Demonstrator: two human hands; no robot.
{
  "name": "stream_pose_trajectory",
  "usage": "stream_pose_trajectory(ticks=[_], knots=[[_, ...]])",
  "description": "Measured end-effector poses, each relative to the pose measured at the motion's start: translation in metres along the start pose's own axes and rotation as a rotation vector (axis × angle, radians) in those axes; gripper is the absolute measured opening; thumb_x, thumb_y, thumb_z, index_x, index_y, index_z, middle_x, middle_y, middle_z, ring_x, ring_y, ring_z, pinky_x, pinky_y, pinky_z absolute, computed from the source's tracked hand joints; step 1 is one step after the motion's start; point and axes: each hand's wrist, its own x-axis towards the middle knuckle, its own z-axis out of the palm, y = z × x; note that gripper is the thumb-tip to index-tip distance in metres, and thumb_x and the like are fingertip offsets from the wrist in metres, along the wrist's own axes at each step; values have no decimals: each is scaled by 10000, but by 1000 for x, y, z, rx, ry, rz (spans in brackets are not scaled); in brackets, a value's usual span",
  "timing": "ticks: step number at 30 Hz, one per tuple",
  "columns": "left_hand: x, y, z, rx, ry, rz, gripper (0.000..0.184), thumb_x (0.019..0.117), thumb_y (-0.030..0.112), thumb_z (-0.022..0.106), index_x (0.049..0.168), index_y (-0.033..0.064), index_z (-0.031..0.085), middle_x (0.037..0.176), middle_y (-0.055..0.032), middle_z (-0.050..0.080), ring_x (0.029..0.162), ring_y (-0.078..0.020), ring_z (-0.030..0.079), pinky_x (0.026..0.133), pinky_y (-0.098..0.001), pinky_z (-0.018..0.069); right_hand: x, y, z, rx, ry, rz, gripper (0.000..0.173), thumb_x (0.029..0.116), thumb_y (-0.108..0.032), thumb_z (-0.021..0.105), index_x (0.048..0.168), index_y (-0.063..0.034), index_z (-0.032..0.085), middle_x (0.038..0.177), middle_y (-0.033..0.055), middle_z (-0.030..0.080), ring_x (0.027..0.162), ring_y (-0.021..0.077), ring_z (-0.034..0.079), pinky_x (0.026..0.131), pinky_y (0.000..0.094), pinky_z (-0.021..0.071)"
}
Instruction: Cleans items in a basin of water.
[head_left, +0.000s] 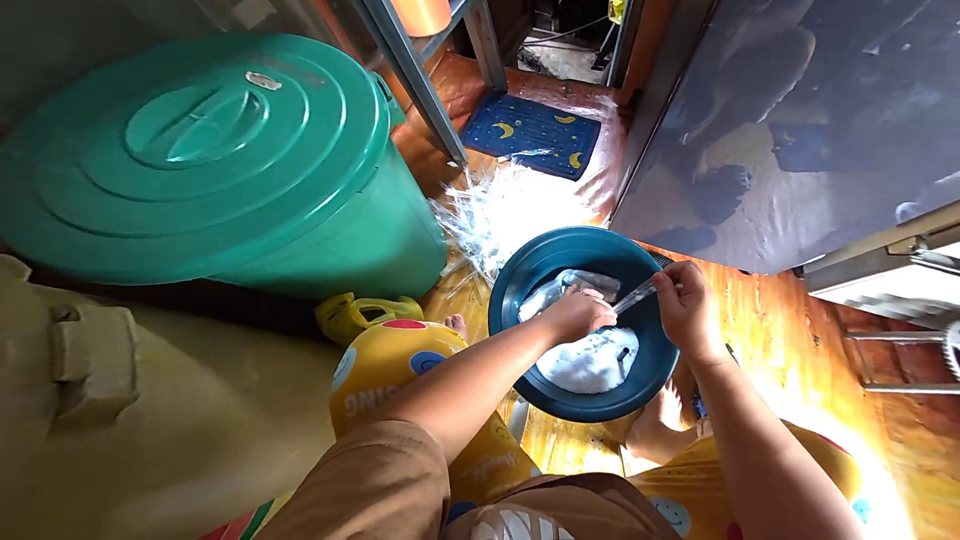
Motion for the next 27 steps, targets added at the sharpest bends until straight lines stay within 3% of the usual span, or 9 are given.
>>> stream_pose_trajectory(ticks=[3,5,8,10,13,20,27], knots=[[-3,-5,1,68,-117,-25,428,1120,331,380,1295,123,711,1418,-44,649,1472,-281,441,1210,-619,257,2,-4,-9,11,12,-9,152,1020,-143,580,978,-8,633,958,97,607,792,115,595,698,270,520],[-3,-2,-2,17,-113,-34,405,1094,373,466,1299,122,709,1414,-51,650,1456,-275,461,1213,-602,268,1,-5,-9,28,-11,15,149,1019,-149,580,977,-14,628,944,84,596,759,97,577,673,255,507],[-4,17,-14,-305,98,-43,409,987,361,690,1255,53,715,1287,-132,694,1273,-253,614,1127,-501,444,0,-2,-4,47,-61,36,144,1009,-155,589,971,-23,632,922,75,591,730,98,570,651,263,504],[-6,32,-24,-459,212,-53,339,964,287,735,1197,41,733,1218,-128,704,1166,-214,654,1051,-457,505,-1,1,1,54,-100,38,139,1000,-141,600,962,-14,641,939,95,612,779,132,606,694,306,538],[-3,38,-29,-447,276,-21,212,970,220,728,1077,41,766,1137,-94,728,1111,-163,669,1020,-392,523,-3,1,5,65,-144,69,134,1000,-130,605,959,-8,644,946,106,612,822,164,610,740,345,534],[-3,34,-26,-401,282,-53,273,901,300,801,889,35,733,970,-100,697,1017,-208,639,923,-426,514,-5,1,13,81,-140,25,135,1003,-125,601,949,-5,632,928,94,599,748,117,591,673,276,528],[-2,25,-29,-343,106,-66,208,974,236,720,1053,52,778,1111,-101,736,1096,-181,674,1013,-426,518,-9,8,15,40,-115,-34,144,995,-125,600,921,-11,645,939,93,605,783,119,594,692,275,526]])
